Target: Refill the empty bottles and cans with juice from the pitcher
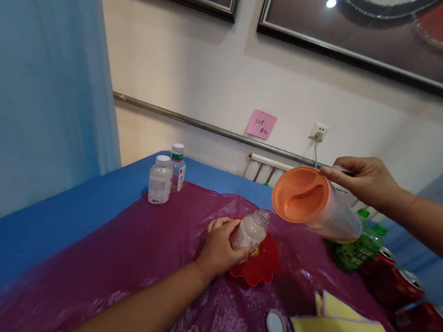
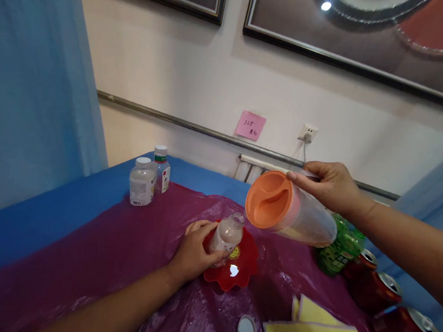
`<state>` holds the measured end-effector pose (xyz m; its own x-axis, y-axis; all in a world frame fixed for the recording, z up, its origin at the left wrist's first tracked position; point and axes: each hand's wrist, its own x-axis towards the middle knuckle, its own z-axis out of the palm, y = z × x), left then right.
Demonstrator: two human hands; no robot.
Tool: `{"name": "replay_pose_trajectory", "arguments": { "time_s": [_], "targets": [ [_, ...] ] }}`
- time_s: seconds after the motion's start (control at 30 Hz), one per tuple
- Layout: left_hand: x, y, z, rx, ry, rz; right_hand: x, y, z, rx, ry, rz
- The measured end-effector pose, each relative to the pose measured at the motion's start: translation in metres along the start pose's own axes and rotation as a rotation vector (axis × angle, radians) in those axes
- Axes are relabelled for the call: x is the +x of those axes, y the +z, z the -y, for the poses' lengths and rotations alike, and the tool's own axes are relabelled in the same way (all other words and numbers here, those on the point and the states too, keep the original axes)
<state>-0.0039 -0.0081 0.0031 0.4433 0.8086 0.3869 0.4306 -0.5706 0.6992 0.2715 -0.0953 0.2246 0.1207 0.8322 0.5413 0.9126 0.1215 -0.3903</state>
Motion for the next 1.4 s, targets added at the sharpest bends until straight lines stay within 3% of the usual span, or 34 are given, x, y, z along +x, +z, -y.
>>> {"name": "replay_pose_trajectory", "arguments": {
  "time_s": [1.4],
  "targets": [
    [-0.004,-0.003,-0.002,-0.047,-0.007,0.026,0.008,-0.010,0.022,-0.068,-0.027,-0.021]
  ]
}}
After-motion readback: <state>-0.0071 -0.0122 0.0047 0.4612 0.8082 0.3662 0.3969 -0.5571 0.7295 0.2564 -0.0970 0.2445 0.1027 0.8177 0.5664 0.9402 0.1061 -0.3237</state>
